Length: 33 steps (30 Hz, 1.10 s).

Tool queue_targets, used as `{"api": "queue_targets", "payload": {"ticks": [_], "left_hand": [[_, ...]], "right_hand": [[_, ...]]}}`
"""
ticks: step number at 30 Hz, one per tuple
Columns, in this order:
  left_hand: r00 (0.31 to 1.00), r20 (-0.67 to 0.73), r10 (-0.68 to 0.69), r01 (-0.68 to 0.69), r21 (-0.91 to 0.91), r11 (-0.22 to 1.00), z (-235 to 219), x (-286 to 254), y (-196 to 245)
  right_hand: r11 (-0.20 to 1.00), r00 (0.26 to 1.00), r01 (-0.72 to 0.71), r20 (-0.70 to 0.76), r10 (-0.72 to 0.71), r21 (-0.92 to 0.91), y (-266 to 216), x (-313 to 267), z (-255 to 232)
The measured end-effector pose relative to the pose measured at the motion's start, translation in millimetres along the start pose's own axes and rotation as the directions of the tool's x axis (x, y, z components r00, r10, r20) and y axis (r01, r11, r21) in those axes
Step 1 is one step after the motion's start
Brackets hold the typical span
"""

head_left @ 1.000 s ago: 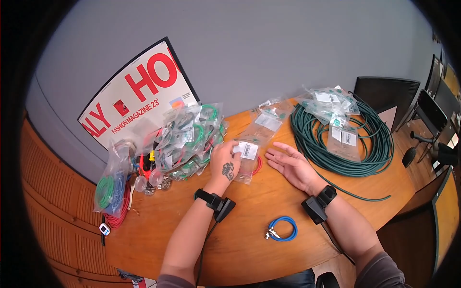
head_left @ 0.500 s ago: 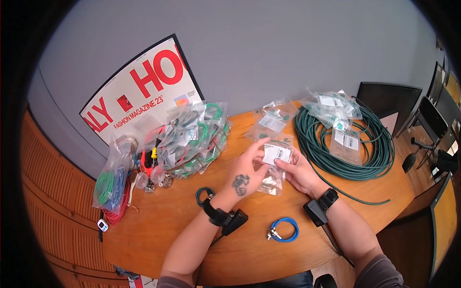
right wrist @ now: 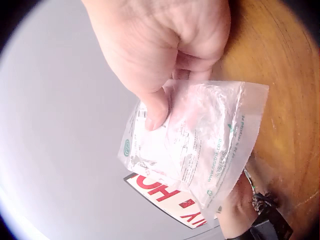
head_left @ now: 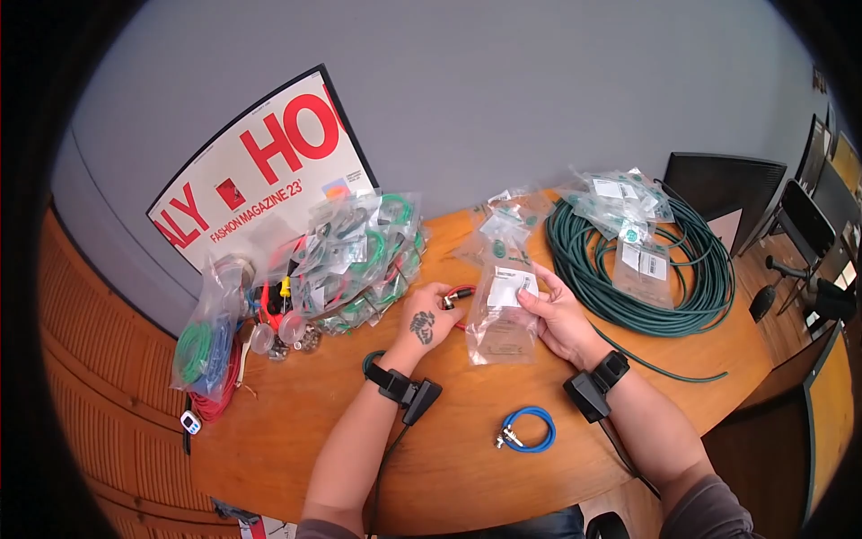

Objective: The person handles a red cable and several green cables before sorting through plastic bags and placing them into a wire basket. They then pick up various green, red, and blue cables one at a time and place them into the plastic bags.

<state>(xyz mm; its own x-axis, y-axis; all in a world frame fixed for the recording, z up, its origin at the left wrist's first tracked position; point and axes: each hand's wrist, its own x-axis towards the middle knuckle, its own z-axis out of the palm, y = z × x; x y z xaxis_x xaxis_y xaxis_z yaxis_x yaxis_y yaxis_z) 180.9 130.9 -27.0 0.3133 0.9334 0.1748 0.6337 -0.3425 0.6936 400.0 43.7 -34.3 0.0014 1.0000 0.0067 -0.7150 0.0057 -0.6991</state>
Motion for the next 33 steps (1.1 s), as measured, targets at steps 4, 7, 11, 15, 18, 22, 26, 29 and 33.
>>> {"api": "queue_targets", "payload": {"ticks": [4,7,11,15,18,22,26,29,33], "left_hand": [[0.987,0.109,-0.118,0.139,-0.213,0.967,-29,-8,9],[0.995,-0.096,0.037,-0.041,-0.042,0.998,-60,-23,26],[0.943,-0.322,0.078,-0.148,-0.197,0.969,-88,-47,57],[0.983,-0.167,0.073,-0.146,-0.484,0.863,-78,-68,78],[0.961,-0.195,0.198,-0.225,-0.129,0.966,-63,-67,73],[0.96,-0.216,0.177,-0.198,-0.082,0.977,-58,-64,72],[0.922,-0.26,0.286,-0.277,0.069,0.958,-53,-65,82],[0.943,-0.213,0.256,-0.262,0.001,0.965,-51,-65,87],[0.991,-0.121,0.062,-0.09,-0.241,0.966,-41,-58,77]], "right_hand": [[1.0,1.0,-0.02,0.02,0.021,-0.004,-3,-1,1],[1.0,0.999,-0.01,0.039,0.011,-0.012,0,1,-1],[0.997,1.0,0.024,-0.003,-0.024,-0.077,0,0,4],[0.995,0.999,0.038,-0.024,-0.04,-0.093,1,0,7],[0.985,0.999,0.041,0.031,-0.036,-0.165,2,2,-1],[0.986,1.0,-0.013,-0.001,0.013,-0.166,-3,-2,3],[0.991,1.0,-0.003,-0.004,0.002,-0.135,2,1,3],[0.993,1.0,0.018,-0.004,-0.019,-0.116,6,4,-2],[0.993,1.0,-0.006,-0.002,0.006,-0.118,4,0,1]]}}
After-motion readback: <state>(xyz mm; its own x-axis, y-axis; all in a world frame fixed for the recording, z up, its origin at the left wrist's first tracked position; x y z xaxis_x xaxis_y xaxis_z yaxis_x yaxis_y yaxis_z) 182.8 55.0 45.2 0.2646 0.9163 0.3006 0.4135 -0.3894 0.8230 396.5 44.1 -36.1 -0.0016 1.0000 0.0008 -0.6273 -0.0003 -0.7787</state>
